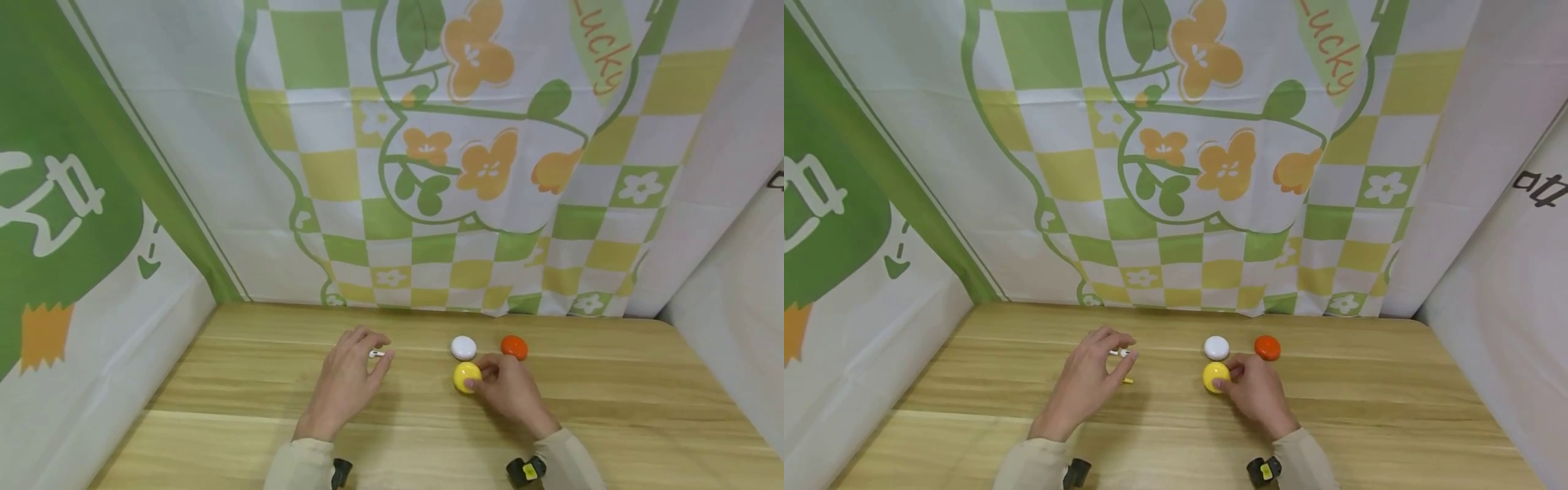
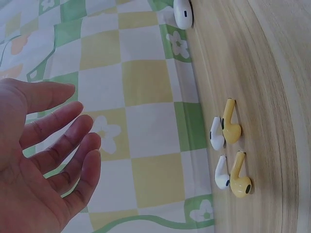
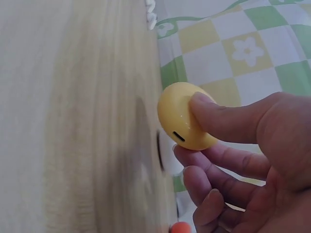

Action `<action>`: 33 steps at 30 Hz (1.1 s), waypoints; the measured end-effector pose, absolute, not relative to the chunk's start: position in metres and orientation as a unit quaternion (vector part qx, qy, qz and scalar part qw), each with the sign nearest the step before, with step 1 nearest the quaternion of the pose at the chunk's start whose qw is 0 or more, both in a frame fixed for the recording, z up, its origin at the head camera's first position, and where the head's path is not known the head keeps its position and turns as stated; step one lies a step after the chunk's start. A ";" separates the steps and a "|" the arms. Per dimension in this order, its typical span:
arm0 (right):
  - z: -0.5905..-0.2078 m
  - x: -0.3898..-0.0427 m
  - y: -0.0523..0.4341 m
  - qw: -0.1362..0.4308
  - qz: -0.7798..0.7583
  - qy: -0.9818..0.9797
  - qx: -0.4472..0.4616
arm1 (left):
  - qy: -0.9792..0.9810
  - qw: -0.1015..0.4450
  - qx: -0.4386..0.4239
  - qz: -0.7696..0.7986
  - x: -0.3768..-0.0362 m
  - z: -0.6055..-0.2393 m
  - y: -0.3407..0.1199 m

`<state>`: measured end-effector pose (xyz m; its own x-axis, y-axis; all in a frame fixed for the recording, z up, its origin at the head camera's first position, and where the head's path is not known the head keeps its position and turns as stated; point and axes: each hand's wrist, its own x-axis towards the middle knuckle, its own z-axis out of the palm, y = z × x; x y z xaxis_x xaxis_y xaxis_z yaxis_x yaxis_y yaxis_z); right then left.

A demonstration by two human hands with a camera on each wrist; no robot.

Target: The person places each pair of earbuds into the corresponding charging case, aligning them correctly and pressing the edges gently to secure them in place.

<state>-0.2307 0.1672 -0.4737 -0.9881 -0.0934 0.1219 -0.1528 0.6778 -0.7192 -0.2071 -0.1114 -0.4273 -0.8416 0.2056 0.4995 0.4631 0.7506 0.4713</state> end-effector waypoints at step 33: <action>-0.423 -0.201 0.142 0.064 0.473 -0.863 0.167 | -0.883 0.100 -0.249 -0.384 -0.197 -0.431 -0.082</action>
